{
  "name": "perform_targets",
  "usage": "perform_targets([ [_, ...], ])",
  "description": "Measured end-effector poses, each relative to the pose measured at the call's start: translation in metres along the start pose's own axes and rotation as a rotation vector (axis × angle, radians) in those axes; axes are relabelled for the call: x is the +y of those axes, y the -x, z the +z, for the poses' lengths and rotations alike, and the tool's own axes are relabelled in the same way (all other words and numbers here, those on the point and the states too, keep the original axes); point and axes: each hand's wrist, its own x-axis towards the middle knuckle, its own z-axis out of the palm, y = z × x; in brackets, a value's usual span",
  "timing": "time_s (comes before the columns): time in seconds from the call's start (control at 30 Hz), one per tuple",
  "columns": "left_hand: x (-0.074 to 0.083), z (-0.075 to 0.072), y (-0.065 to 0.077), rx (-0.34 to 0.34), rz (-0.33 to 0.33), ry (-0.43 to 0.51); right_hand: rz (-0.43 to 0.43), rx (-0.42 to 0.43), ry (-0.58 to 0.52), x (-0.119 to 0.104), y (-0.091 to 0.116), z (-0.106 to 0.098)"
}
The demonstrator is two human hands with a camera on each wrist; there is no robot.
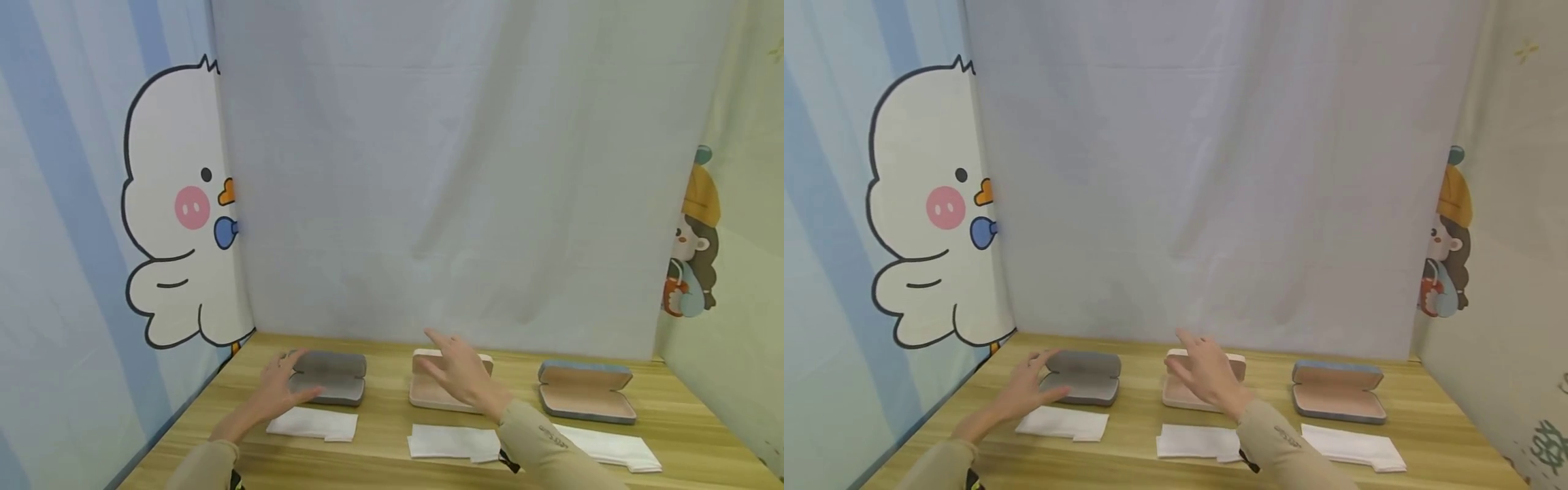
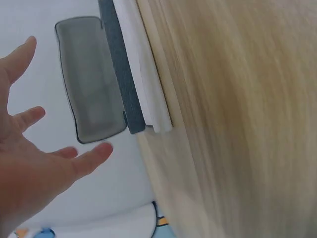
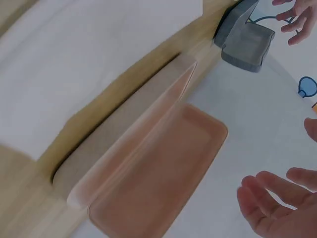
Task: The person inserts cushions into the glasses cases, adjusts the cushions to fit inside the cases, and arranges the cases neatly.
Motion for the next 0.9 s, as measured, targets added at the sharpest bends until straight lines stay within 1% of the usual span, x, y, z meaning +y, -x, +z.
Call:
perform_targets([
  [0.03, -0.002, -0.003, 0.001, -0.005, -0.004, 0.028, 0.017, 0.0, -0.058, -0.003, -0.002, 0.005],
  [0.07, -0.005, -0.007, 0.002, -0.019, -0.015, 0.079, 0.037, -0.011, -0.123, -0.007, -0.004, 0.009],
  [0.1, -0.007, -0.01, 0.003, -0.046, -0.039, 0.139, 0.063, -0.03, -0.183, -0.01, -0.005, 0.013],
  [0.13, -0.01, -0.013, 0.004, -0.079, -0.08, 0.213, 0.085, -0.048, -0.241, -0.013, -0.006, 0.018],
  [0.2, -0.017, -0.019, 0.006, -0.148, -0.193, 0.366, 0.139, -0.098, -0.341, -0.019, -0.007, 0.027],
  [0.27, -0.022, -0.024, 0.009, -0.218, -0.313, 0.492, 0.192, -0.155, -0.439, -0.025, -0.008, 0.038],
  [0.3, -0.025, -0.026, 0.01, -0.248, -0.371, 0.527, 0.23, -0.19, -0.499, -0.028, -0.008, 0.042],
  [0.33, -0.027, -0.027, 0.012, -0.271, -0.415, 0.559, 0.272, -0.224, -0.558, -0.031, -0.008, 0.047],
  [0.43, -0.032, -0.03, 0.017, -0.326, -0.489, 0.598, 0.423, -0.323, -0.762, -0.042, -0.006, 0.059],
  [0.5, -0.034, -0.029, 0.02, -0.343, -0.522, 0.615, 0.522, -0.365, -0.867, -0.05, -0.004, 0.063],
  [0.57, -0.035, -0.028, 0.023, -0.358, -0.54, 0.632, 0.591, -0.392, -0.942, -0.058, -0.003, 0.068],
  [0.63, -0.037, -0.026, 0.026, -0.376, -0.55, 0.647, 0.646, -0.41, -0.985, -0.065, -0.002, 0.072],
  [0.77, -0.04, -0.023, 0.029, -0.386, -0.556, 0.677, 0.737, -0.427, -1.001, -0.075, 0.0, 0.086],
  [0.9, -0.042, -0.022, 0.033, -0.393, -0.553, 0.675, 0.815, -0.431, -0.984, -0.083, 0.003, 0.099],
])
